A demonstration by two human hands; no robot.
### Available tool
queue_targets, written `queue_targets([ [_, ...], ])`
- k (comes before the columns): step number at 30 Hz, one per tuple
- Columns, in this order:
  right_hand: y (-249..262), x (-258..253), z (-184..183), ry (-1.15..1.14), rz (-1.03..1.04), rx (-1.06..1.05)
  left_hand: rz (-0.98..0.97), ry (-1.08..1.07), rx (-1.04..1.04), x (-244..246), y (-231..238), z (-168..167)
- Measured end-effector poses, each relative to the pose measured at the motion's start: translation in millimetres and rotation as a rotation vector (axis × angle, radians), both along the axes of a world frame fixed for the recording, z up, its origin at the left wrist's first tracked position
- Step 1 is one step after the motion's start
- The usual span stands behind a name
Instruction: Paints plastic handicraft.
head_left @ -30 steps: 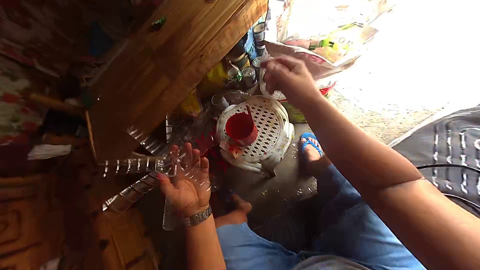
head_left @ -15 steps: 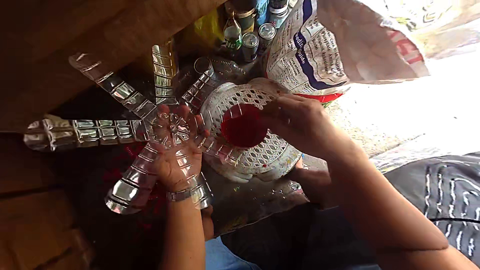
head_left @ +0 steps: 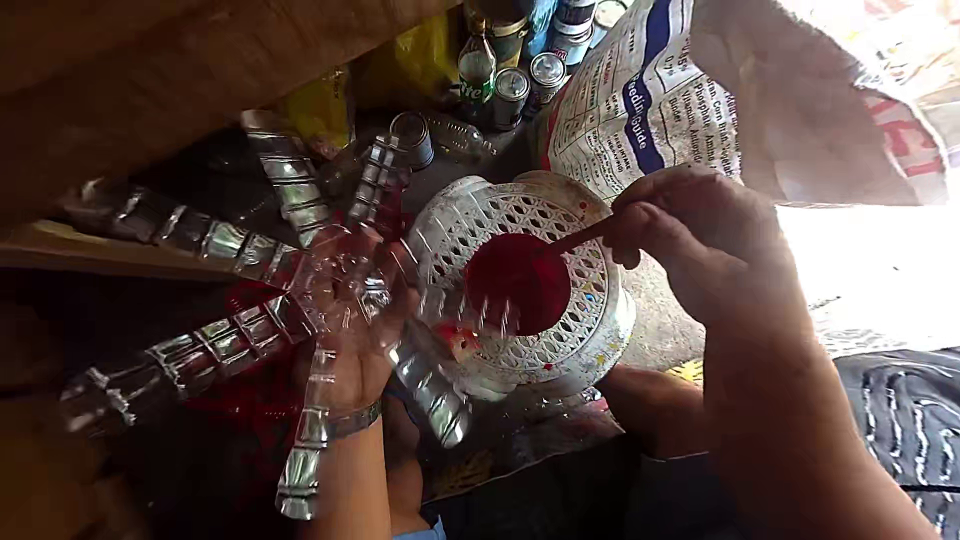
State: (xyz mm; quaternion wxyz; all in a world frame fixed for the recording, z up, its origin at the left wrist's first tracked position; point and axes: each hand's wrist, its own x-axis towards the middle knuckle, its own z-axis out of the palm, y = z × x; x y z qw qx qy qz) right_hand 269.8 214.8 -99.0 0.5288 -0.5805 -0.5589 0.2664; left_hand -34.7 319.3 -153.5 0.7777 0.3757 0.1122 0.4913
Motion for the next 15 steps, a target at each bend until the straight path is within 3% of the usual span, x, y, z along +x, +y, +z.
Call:
queue_targets([
  [9,-0.7,7.8,-13.9,0.289,-0.111,-0.016,-0.003,-0.244,-0.121,-7.9,6.7,-5.4],
  [15,0.7,10.5,-17.5,0.384,-0.099,-0.014,0.01,-0.175,-0.129,-4.3,5.8,-11.4],
])
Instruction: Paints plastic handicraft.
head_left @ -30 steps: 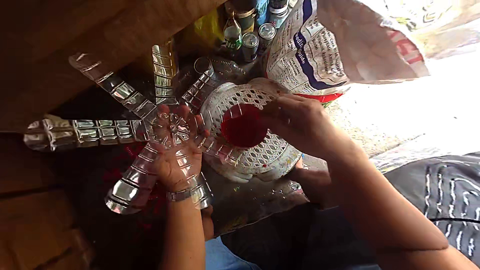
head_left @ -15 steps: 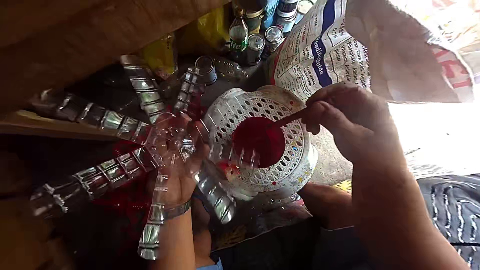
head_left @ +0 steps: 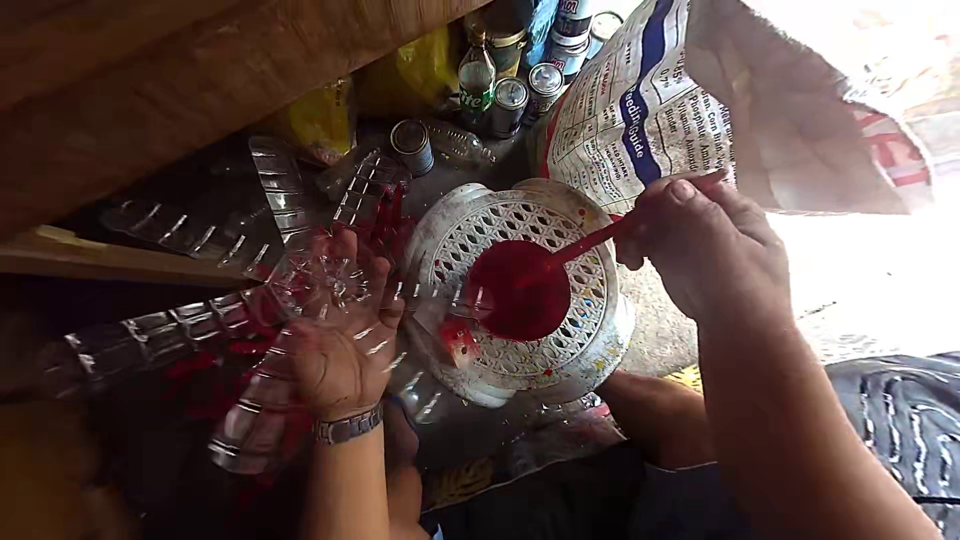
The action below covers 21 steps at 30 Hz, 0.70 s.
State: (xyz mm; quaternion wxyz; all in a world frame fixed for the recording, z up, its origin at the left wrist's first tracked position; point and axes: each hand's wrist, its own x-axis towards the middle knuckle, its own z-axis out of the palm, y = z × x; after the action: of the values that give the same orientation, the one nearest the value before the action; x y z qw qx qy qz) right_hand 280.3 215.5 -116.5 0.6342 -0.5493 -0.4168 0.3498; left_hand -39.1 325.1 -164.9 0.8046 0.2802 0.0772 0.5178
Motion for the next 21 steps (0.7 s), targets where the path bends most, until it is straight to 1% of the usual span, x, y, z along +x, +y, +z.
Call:
queue_targets([
  [3,1.0,0.8,-1.1,0.047,0.005,-0.021,-0.067,0.029,0.053,3.2,-2.6,5.5],
  [6,2.4,2.9,-4.0,0.099,-0.009,-0.072,-0.004,0.068,0.004,6.2,-5.0,13.7],
  [8,0.4,4.8,-5.5,0.071,-0.005,-0.086,-0.019,0.003,-0.002,-0.1,-2.6,11.1],
  [11,-3.9,-0.9,4.4,-0.104,-0.022,-0.016,-0.037,-0.062,-0.029,-6.5,1.5,9.2],
  [13,-8.8,-6.5,17.9,-0.348,-0.045,0.069,0.002,-0.017,-0.023,-4.6,1.2,10.5],
  [15,-14.7,-8.7,31.6,-0.558,-0.046,0.136,-0.002,-0.023,-0.038,-2.8,1.4,9.0],
  [18,-21.7,-7.8,41.1,-0.662,-0.055,0.154,0.003,-0.016,-0.059,3.1,-1.3,6.6],
  [21,-26.7,-4.7,43.5,-0.716,-0.116,0.14,-0.038,-0.053,-0.056,5.6,-4.3,4.9],
])
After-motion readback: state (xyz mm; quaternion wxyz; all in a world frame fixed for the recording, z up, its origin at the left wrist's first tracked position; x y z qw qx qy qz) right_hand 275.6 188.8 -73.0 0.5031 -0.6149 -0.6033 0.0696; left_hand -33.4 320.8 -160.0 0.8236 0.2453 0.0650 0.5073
